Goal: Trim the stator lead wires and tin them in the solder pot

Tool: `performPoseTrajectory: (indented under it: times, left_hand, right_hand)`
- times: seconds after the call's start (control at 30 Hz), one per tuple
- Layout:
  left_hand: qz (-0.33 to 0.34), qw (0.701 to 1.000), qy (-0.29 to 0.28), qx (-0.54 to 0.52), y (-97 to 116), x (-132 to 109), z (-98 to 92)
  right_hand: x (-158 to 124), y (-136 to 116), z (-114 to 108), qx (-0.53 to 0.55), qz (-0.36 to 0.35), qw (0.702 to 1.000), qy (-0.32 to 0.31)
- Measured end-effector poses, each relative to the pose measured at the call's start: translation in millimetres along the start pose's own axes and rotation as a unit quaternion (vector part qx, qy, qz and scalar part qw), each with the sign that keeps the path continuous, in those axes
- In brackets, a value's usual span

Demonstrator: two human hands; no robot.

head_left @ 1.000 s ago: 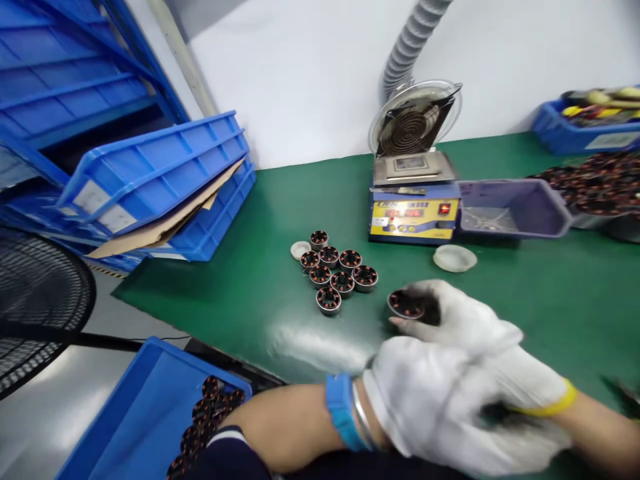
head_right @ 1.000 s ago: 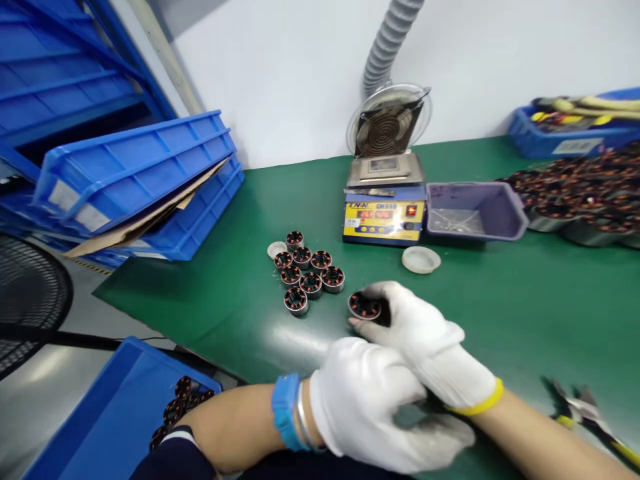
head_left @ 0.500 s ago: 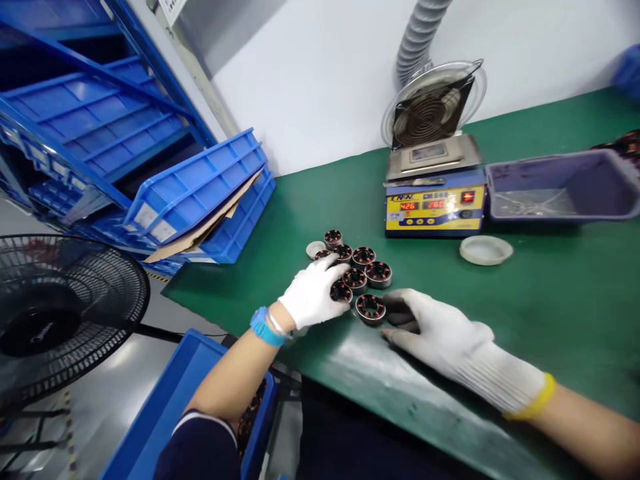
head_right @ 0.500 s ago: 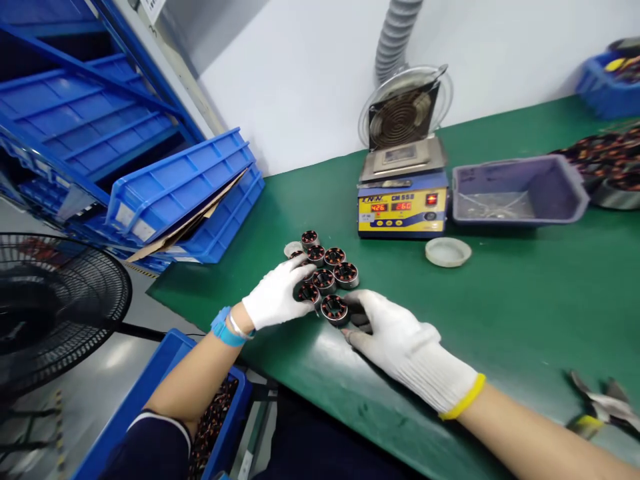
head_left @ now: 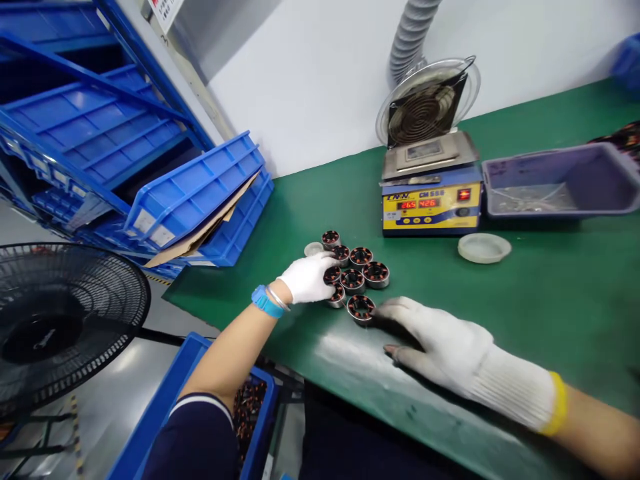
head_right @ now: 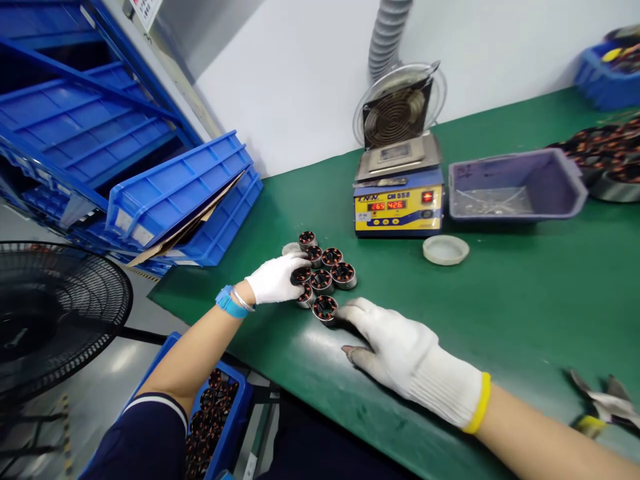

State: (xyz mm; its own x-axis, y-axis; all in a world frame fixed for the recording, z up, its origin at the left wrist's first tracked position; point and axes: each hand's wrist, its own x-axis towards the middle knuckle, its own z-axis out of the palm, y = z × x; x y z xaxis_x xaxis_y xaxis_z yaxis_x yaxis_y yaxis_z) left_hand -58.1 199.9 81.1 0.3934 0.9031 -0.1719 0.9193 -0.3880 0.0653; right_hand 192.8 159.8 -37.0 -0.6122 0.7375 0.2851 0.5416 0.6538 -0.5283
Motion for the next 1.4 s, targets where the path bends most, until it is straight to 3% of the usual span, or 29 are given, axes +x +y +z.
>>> performPoseTrajectory:
  times: [0.13,0.33,0.47,0.57,0.77,1.23,1.4]
  left_hand:
    - [0.015,1.000,0.001,0.010,-2,1,-2.0]
    - [0.059,0.998,-0.001,-0.027,1,-23,3.1]
    - [0.075,0.995,-0.062,-0.037,10,-36,1.9]
    - [0.063,0.992,-0.103,-0.018,19,-37,-2.2]
    - [0.030,0.990,-0.135,-0.019,31,-25,-7.9]
    - [-0.056,0.989,-0.133,-0.043,67,-13,1.1]
    - [-0.059,0.991,-0.112,-0.035,70,-13,8.8]
  right_hand:
    - [-3,2,7,-0.023,-0.039,0.999,0.018]
    - [-6,5,12,-0.032,-0.053,0.998,0.028]
    - [-8,5,11,-0.032,-0.066,0.997,0.033]
    - [-10,4,10,-0.042,-0.082,0.994,0.049]
    - [-9,6,11,-0.045,-0.068,0.996,0.031]
    - [-7,6,5,-0.066,-0.082,0.992,0.069]
    - [-6,11,3,-0.054,-0.072,0.996,0.027]
